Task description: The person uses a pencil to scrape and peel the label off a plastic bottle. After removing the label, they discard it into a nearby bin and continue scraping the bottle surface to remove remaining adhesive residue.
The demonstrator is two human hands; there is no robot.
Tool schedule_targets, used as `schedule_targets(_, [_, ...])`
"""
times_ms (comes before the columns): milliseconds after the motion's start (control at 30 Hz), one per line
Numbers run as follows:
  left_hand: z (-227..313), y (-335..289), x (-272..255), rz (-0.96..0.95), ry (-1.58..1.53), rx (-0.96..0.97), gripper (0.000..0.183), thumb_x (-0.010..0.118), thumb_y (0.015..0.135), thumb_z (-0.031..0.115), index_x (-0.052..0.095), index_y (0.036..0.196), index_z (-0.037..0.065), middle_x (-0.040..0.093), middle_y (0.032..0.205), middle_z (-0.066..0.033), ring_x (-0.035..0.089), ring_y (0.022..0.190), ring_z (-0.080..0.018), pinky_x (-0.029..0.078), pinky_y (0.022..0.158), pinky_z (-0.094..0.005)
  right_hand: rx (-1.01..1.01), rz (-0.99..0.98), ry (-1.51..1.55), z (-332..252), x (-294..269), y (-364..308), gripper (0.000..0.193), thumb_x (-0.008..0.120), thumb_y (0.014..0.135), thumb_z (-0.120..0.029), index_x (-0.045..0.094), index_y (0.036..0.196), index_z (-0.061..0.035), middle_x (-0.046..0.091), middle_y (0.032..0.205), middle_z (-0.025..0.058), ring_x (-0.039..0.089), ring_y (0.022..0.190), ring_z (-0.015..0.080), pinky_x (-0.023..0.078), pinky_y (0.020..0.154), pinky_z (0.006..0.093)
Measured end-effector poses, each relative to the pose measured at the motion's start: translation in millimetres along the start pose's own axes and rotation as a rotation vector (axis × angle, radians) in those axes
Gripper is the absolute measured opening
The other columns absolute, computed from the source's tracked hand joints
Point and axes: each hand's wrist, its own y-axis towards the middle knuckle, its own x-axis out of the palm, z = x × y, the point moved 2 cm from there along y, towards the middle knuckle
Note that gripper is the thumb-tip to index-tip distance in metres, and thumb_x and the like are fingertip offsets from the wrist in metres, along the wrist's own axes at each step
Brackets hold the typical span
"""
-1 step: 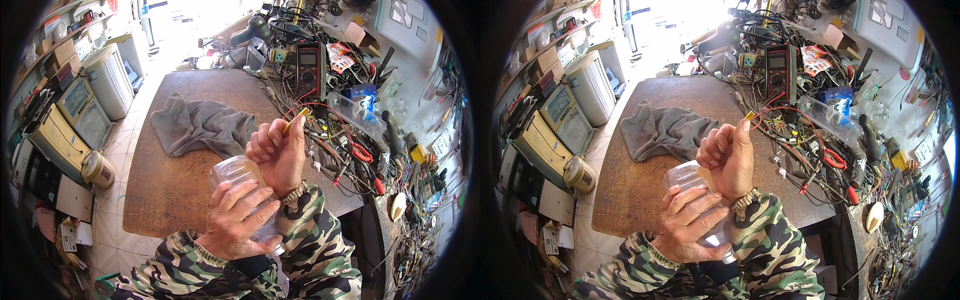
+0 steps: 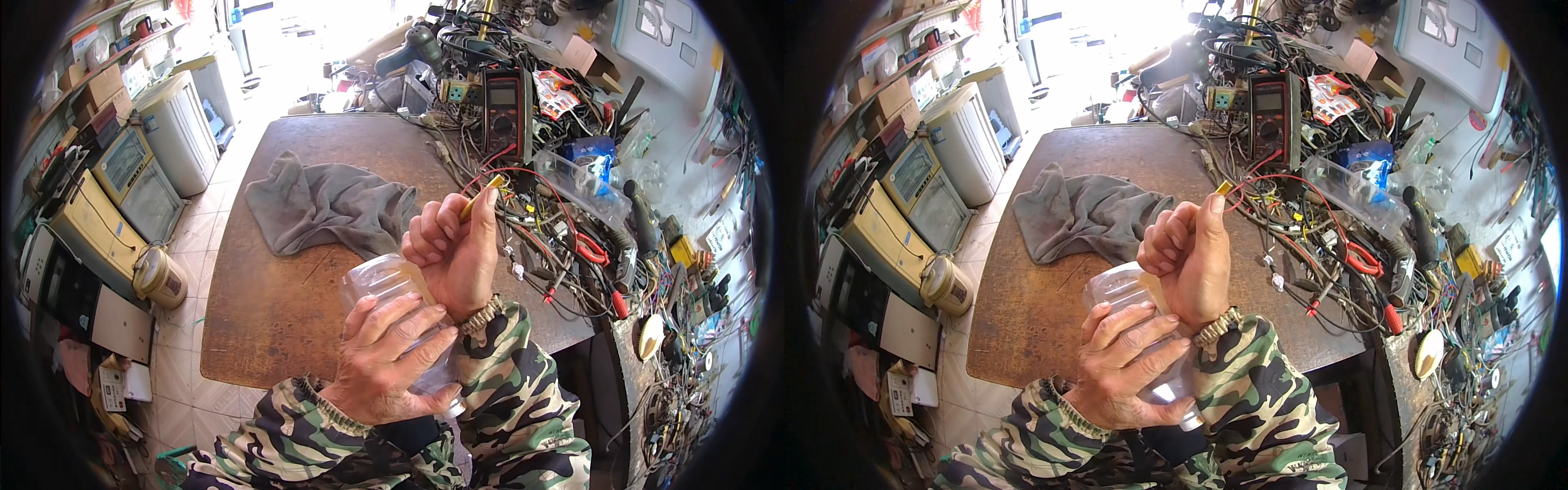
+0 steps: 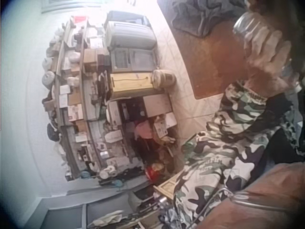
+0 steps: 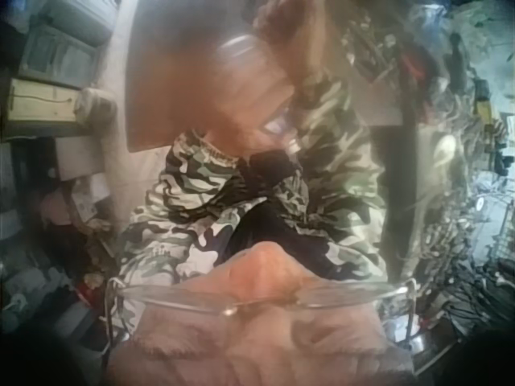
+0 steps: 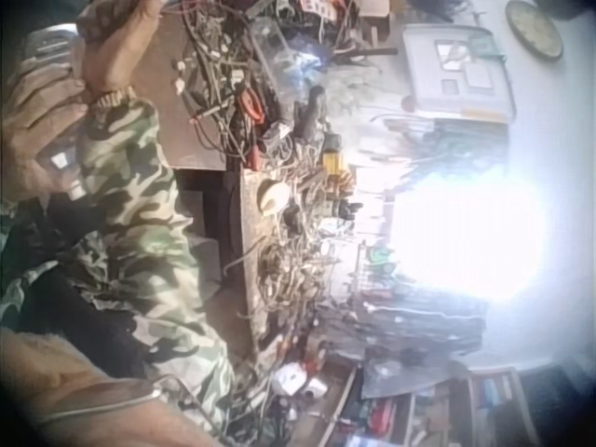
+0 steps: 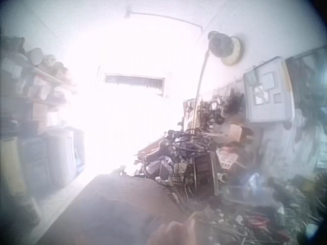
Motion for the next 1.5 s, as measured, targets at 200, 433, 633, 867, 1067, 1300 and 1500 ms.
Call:
schedule_targets(200, [-0.3, -2.2, 3.1, 0.001, 0.022, -0.003, 0.054, 0.086, 0.072, 0.050, 0.080, 0.115, 0.018, 0.072, 0.132, -0.0031, 0.060, 0.130, -0.0282, 0.032, 0.121, -0.0514, -0.034, 0.046, -0.214, -1.8, 2.4, -1.8, 0.068, 0.042, 0.107, -0.071, 0.037, 0.074, -0.0123, 0.031, 0.065, -0.0016, 0.027, 0.056, 0.0113, 0.028, 0.052, 0.0303])
schedule_targets(433, [-0.6, -1.3, 1.8, 0.003, 0.013, 0.015, 0.053, 0.081, 0.080, 0.054, 0.080, 0.117, 0.015, 0.070, 0.131, -0.0077, 0.061, 0.129, -0.0315, 0.037, 0.115, -0.0543, -0.047, 0.055, -0.273, -2.2, 7.4, -3.2, 0.066, 0.046, 0.108, -0.067, 0.034, 0.073, -0.0133, 0.033, 0.064, -0.0021, 0.031, 0.055, 0.0101, 0.030, 0.049, 0.0285])
schedule_targets(633, [0.0, -1.2, 0.8, 0.002, 0.010, 0.025, 0.053, 0.080, 0.081, 0.054, 0.080, 0.117, 0.014, 0.068, 0.134, -0.0092, 0.060, 0.130, -0.0328, 0.038, 0.114, -0.0547, -0.062, 0.043, -0.238, -0.9, 5.4, -1.9, 0.065, 0.045, 0.109, -0.066, 0.033, 0.072, -0.0141, 0.031, 0.062, -0.0030, 0.025, 0.053, 0.0091, 0.024, 0.047, 0.0282])
schedule_targets(867, [-1.7, -2.2, 1.2, -0.013, -0.002, 0.024, 0.053, 0.079, 0.082, 0.054, 0.080, 0.117, 0.014, 0.067, 0.135, -0.0095, 0.058, 0.133, -0.0329, 0.038, 0.114, -0.0547, -0.048, 0.052, -0.282, -0.9, 6.1, -3.3, 0.067, 0.044, 0.107, -0.070, 0.034, 0.072, -0.0134, 0.028, 0.063, -0.0027, 0.022, 0.053, 0.0100, 0.022, 0.049, 0.0298])
schedule_targets(1067, [-0.9, -3.9, 2.1, -0.013, -0.003, 0.009, 0.053, 0.078, 0.083, 0.056, 0.080, 0.117, 0.015, 0.067, 0.135, -0.0086, 0.057, 0.134, -0.0325, 0.035, 0.117, -0.0547, -0.066, 0.062, -0.213, -0.1, 5.2, -3.5, 0.065, 0.047, 0.108, -0.066, 0.034, 0.072, -0.0138, 0.029, 0.062, -0.0035, 0.023, 0.052, 0.0087, 0.021, 0.046, 0.0287])
schedule_targets(1300, [-2.3, -3.6, 2.5, -0.005, -0.016, 0.005, 0.052, 0.078, 0.083, 0.055, 0.080, 0.116, 0.016, 0.067, 0.134, -0.0084, 0.058, 0.134, -0.0317, 0.032, 0.119, -0.0536, -0.057, 0.114, -0.183, -1.8, 7.4, -5.8, 0.066, 0.049, 0.107, -0.068, 0.035, 0.072, -0.0142, 0.028, 0.061, -0.0036, 0.022, 0.052, 0.0089, 0.020, 0.046, 0.0289])
schedule_targets(1500, [-1.1, -2.8, 2.0, -0.001, -0.018, 0.000, 0.051, 0.078, 0.082, 0.055, 0.080, 0.115, 0.016, 0.068, 0.132, -0.0083, 0.058, 0.134, -0.0317, 0.032, 0.119, -0.0532, -0.040, 0.103, -0.248, -4.0, 8.7, -7.2, 0.066, 0.045, 0.107, -0.070, 0.033, 0.072, -0.0157, 0.027, 0.062, -0.0038, 0.020, 0.051, 0.0091, 0.019, 0.048, 0.0294])
